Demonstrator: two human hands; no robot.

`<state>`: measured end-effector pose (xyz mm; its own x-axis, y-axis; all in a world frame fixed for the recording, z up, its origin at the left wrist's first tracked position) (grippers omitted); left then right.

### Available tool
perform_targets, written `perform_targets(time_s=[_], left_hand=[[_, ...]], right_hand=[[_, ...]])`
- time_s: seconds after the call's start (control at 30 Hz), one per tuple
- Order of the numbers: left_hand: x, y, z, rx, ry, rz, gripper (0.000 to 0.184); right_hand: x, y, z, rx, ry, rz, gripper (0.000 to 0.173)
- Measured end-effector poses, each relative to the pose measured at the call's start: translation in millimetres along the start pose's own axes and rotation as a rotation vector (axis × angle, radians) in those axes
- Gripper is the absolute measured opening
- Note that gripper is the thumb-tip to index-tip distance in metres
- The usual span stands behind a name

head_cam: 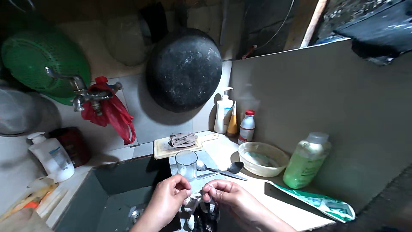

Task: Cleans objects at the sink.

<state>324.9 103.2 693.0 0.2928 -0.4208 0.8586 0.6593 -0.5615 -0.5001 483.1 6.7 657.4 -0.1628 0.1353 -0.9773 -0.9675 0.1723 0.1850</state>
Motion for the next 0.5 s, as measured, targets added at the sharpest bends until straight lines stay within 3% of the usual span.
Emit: perform_targets(time_s=[0.13, 0.23, 0.33, 0.5], left_hand=[[18.0, -1.7, -5.8, 0.069, 0.210, -0.006, 0.016], [29.7, 5.9, -6.5, 0.056, 0.340, -0.047, 0.019], [35.5, 12.1, -3.5, 0.069, 0.384, -0.104, 0.019], [34.8, 17.9, -0.8, 0.120, 0.403, -0.161, 0.017]], right_hand=[[-0.5, 0.8, 0.8, 0.057, 0.131, -0.062, 0.025], [-0.8, 4.0, 3.8, 0.047, 0.143, -0.095, 0.016], [-4.5, 8.7, 4.8, 0.006, 0.117, -0.129, 0.010], [-7.3, 13.7, 2.9, -0.021, 0.047, -0.098, 0.015]])
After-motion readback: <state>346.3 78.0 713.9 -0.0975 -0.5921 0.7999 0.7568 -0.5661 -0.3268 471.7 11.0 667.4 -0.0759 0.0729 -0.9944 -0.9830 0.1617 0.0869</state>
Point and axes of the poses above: each hand's wrist, its own z-axis towards the middle knuckle, its own y-axis out of the palm, x = y × z, the point moved 6 cm from there along z, towards the middle knuckle, and after that the axes turned 5 degrees about x, right-handed, at the moved point
